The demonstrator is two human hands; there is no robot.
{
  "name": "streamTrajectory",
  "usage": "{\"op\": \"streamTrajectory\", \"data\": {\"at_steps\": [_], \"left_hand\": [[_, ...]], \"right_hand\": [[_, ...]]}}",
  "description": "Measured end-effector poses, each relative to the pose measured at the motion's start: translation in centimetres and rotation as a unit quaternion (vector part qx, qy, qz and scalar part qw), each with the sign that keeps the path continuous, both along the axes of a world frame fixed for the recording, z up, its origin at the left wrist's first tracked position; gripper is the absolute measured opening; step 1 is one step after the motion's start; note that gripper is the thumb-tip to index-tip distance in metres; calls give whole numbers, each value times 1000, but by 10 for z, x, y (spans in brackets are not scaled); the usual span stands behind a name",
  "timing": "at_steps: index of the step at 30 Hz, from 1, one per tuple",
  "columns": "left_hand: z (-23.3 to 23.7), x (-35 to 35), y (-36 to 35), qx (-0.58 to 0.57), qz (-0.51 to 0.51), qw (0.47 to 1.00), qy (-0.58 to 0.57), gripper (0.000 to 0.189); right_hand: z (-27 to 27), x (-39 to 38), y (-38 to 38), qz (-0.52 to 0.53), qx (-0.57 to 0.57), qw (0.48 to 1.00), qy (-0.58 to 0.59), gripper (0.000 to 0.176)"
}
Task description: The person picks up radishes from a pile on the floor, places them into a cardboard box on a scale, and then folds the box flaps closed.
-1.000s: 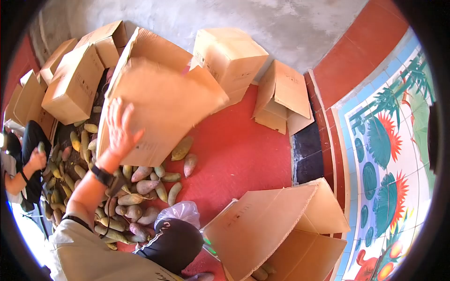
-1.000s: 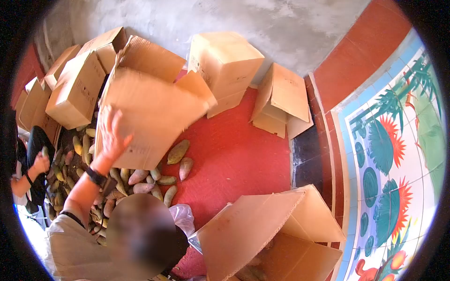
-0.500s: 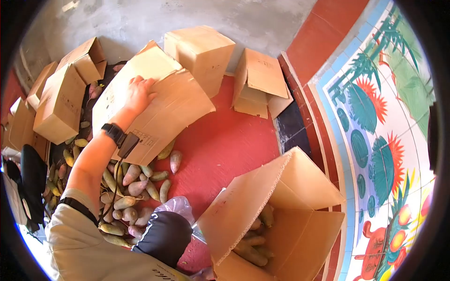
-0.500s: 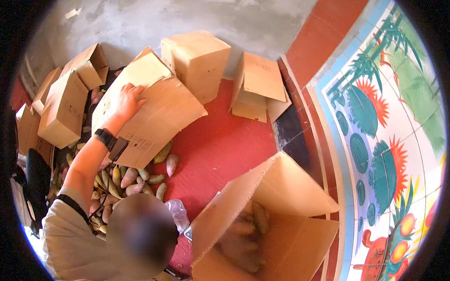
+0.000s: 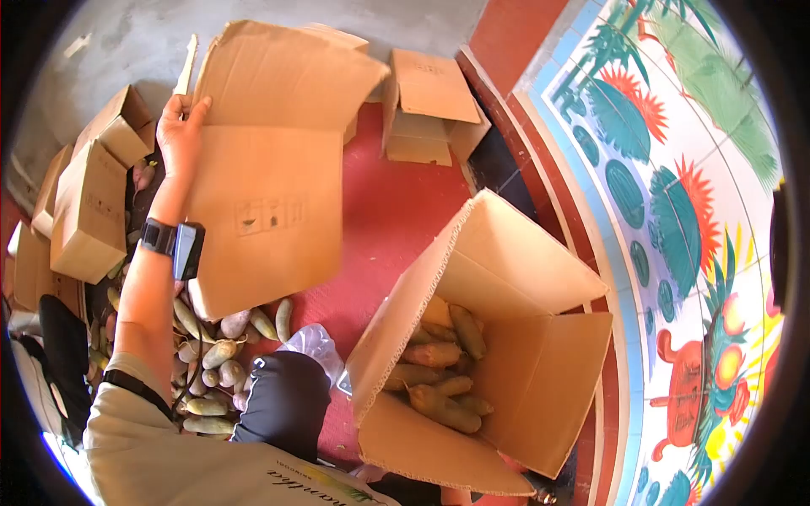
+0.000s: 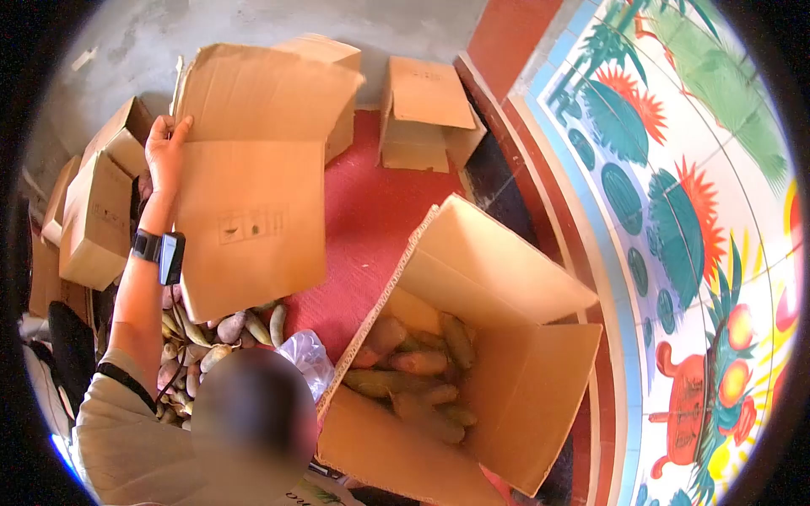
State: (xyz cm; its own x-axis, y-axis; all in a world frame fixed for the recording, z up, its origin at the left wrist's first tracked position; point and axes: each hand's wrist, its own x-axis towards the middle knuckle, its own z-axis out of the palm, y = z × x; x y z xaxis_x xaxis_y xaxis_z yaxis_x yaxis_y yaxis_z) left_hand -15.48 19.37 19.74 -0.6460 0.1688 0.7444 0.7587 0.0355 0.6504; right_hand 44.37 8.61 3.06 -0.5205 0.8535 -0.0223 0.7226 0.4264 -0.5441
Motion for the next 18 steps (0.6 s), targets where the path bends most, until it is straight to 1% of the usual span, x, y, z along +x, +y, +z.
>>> {"op": "streamTrajectory", "data": {"at_steps": [2,3,5,6,7,9,11,13,14,16,17,18], "left_hand": [[-2,12,18,99,-65,989,-93,22],[1,22,30,98,-72,988,-94,22],[-1,35,51,169,-94,976,-100,19],[-7,31,60,154,-63,984,-58,16],[-3,48,66,154,-70,983,-65,16],[3,84,77,121,-6,993,-11,16],[-22,90,89,109,-34,993,-10,17],[-54,106,102,103,-26,994,3,15],[-69,120,100,19,-19,999,39,15],[-113,138,90,-141,-60,981,123,17],[-128,147,85,-186,-112,954,205,17],[-140,157,79,-224,-167,916,287,18]], "right_hand": [[4,6,4,-11,1,1000,-2,35],[5,9,3,-18,0,1000,-4,35],[9,15,6,-30,-1,1000,-6,35],[10,18,6,-37,-3,999,-8,36],[11,21,7,-45,-4,999,-12,36],[15,27,8,-59,-6,998,-18,37],[18,34,9,-71,-10,997,-21,37],[21,41,9,-86,-16,996,-23,38],[18,44,12,-94,-20,995,-17,38],[23,52,8,-113,-35,993,-11,39],[23,56,8,-124,-43,991,-1,39],[23,57,6,-137,-56,989,13,39]]}}
